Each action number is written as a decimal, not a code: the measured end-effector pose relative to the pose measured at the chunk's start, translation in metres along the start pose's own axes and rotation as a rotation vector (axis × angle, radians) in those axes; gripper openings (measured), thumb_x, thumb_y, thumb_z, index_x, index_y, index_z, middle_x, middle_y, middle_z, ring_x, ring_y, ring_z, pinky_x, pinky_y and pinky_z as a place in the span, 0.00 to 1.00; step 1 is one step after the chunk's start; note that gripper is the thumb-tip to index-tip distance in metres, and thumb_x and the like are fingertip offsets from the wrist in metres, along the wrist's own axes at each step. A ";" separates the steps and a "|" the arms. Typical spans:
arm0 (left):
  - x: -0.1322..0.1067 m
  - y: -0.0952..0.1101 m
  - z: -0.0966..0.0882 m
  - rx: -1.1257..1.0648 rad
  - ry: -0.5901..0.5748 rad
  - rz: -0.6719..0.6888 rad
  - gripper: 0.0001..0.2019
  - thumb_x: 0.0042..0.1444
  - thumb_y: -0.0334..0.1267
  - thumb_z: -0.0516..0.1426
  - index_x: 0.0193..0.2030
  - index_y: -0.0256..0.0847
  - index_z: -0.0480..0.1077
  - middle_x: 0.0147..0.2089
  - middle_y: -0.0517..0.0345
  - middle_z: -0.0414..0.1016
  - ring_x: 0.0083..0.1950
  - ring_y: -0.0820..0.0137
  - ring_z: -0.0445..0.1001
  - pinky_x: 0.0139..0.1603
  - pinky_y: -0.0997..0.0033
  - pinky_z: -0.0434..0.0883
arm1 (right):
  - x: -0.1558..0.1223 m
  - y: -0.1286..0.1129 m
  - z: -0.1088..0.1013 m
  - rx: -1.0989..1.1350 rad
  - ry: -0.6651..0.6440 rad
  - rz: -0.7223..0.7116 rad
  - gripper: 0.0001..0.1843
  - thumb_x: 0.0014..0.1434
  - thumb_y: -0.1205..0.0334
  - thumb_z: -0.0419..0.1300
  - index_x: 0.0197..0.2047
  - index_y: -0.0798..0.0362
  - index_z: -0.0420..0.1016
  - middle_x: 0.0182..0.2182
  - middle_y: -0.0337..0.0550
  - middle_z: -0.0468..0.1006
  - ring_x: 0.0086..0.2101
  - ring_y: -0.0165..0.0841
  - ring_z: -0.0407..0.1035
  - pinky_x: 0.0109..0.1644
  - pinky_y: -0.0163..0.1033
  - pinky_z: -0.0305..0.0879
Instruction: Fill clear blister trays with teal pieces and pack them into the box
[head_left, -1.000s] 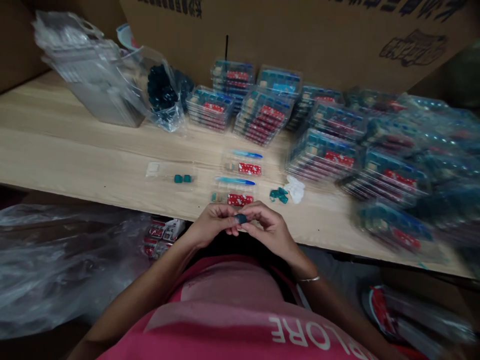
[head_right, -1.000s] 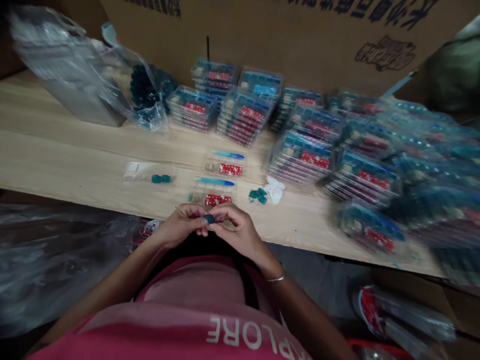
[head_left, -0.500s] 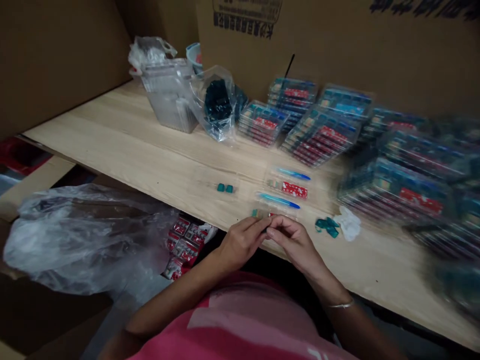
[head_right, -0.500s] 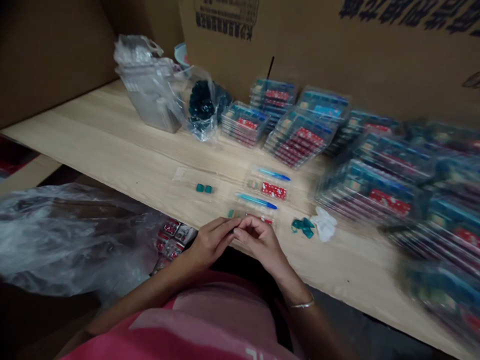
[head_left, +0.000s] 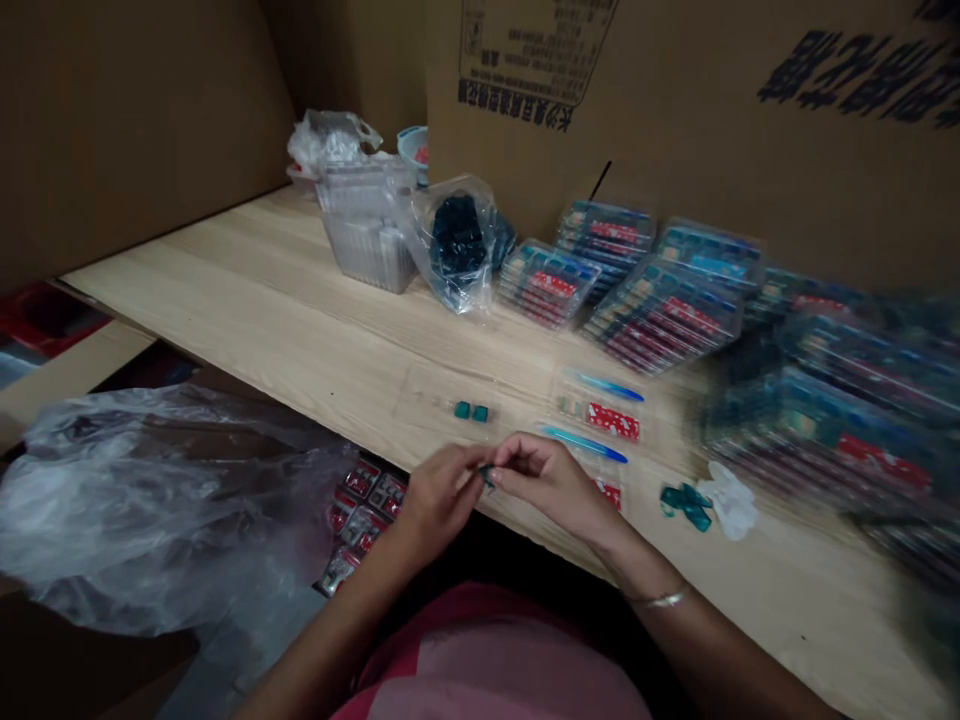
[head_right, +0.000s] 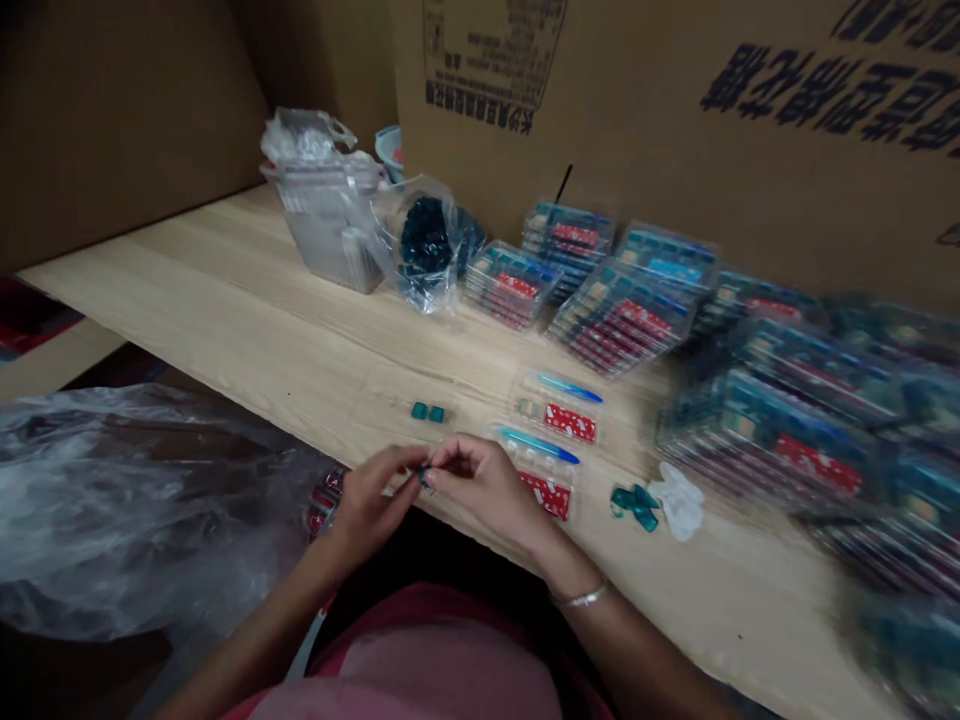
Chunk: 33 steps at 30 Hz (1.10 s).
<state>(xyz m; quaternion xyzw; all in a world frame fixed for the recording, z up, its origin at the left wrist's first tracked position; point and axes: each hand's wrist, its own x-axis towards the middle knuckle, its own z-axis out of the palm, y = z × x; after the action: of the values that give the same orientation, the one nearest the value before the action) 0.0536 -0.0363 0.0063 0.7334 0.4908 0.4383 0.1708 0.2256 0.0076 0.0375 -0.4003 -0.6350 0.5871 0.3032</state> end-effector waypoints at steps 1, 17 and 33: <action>0.006 -0.009 -0.009 0.063 0.021 -0.016 0.14 0.61 0.35 0.53 0.53 0.41 0.67 0.45 0.49 0.77 0.47 0.65 0.75 0.47 0.65 0.73 | 0.013 0.000 0.002 -0.081 0.000 -0.067 0.06 0.55 0.60 0.63 0.32 0.52 0.70 0.27 0.36 0.73 0.28 0.28 0.67 0.33 0.34 0.64; 0.021 -0.066 -0.031 0.502 0.056 -0.034 0.07 0.61 0.40 0.53 0.37 0.41 0.71 0.49 0.47 0.71 0.48 0.61 0.71 0.48 0.60 0.71 | 0.087 -0.006 0.024 -1.009 -0.070 -0.379 0.05 0.59 0.72 0.59 0.38 0.54 0.73 0.39 0.46 0.76 0.41 0.36 0.69 0.44 0.39 0.64; 0.036 0.016 0.024 0.220 0.169 0.150 0.06 0.56 0.39 0.59 0.41 0.46 0.69 0.48 0.55 0.73 0.51 0.60 0.72 0.54 0.52 0.68 | -0.128 0.047 -0.155 -1.075 0.439 -0.034 0.14 0.56 0.75 0.55 0.41 0.51 0.76 0.39 0.46 0.79 0.43 0.40 0.68 0.48 0.45 0.61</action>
<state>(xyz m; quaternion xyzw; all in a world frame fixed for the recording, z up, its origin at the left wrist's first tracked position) 0.0865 -0.0082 0.0210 0.7427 0.4924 0.4536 0.0141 0.4292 -0.0258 0.0213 -0.6003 -0.7724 0.0807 0.1913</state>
